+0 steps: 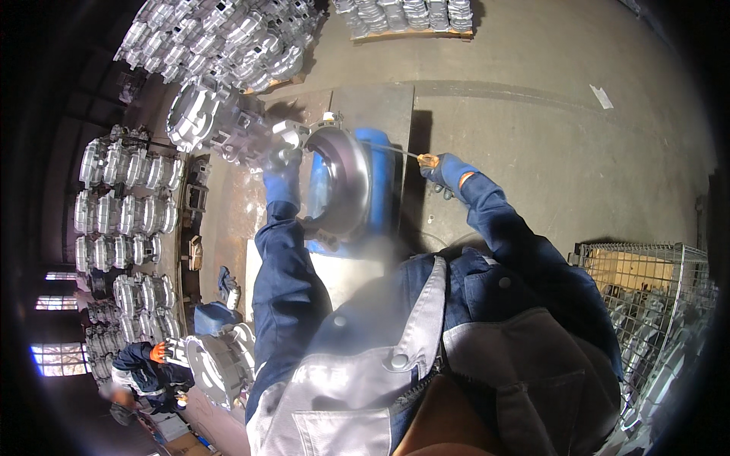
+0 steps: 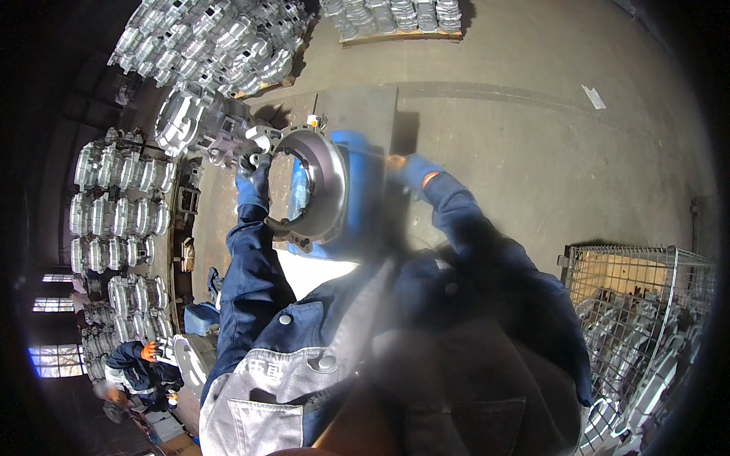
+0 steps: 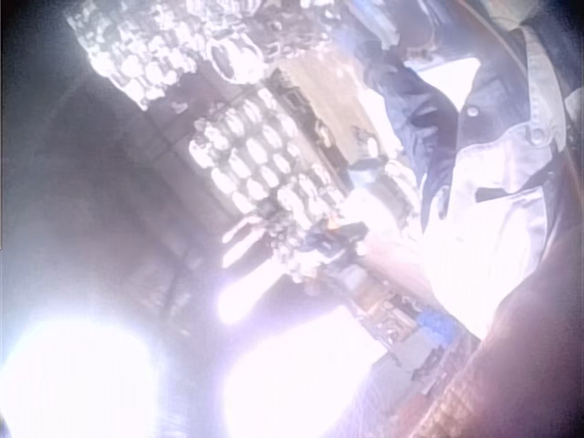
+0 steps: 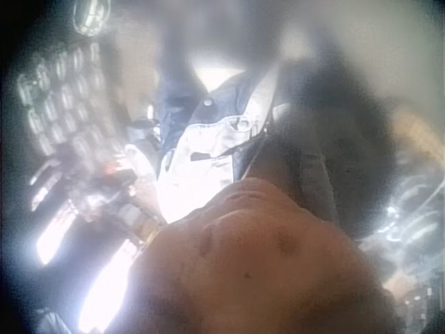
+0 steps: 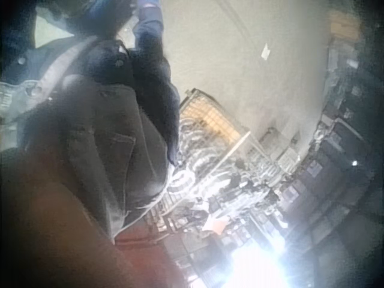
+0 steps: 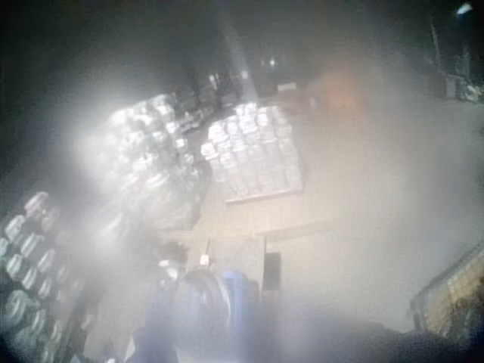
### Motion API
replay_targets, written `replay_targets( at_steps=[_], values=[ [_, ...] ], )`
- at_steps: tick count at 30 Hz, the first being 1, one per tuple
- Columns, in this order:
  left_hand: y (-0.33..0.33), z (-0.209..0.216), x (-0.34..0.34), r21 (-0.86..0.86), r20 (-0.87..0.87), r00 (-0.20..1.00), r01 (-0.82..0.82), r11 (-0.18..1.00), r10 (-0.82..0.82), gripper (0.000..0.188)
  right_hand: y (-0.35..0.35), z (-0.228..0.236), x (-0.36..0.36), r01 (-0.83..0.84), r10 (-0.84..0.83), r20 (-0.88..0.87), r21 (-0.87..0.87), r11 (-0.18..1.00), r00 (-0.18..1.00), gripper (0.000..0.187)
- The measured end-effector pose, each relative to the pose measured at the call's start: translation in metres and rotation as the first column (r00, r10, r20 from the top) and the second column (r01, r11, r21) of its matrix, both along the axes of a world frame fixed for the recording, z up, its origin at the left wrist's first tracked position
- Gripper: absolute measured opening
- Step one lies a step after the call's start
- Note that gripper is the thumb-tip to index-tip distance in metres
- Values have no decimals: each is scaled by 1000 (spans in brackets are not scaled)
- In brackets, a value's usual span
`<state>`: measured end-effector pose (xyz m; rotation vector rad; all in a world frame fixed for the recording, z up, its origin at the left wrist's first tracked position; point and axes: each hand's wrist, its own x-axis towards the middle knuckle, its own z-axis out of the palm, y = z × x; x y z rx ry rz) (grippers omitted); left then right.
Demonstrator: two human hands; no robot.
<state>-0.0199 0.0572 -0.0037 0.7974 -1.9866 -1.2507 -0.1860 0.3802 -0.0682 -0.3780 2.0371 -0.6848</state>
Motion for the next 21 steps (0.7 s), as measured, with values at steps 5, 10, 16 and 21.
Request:
replay_targets(
  at_steps=[5,10,16,21],
  values=[
    [-4,-4,4,-80,-3,998,57,995,-57,31,1,-2,1,11,-10,105,-6,1000,994,55],
    [-12,-9,4,-172,31,999,36,984,-31,34,6,3,1,65,-58,103,-58,996,993,49],
    [-20,-18,1,-115,8,998,70,991,-69,38,3,-11,-2,-168,169,14,-86,982,985,55],
    [-20,-17,2,-151,-30,998,52,987,-58,36,0,-41,-8,9,-1,69,-121,993,998,55]
  ],
)
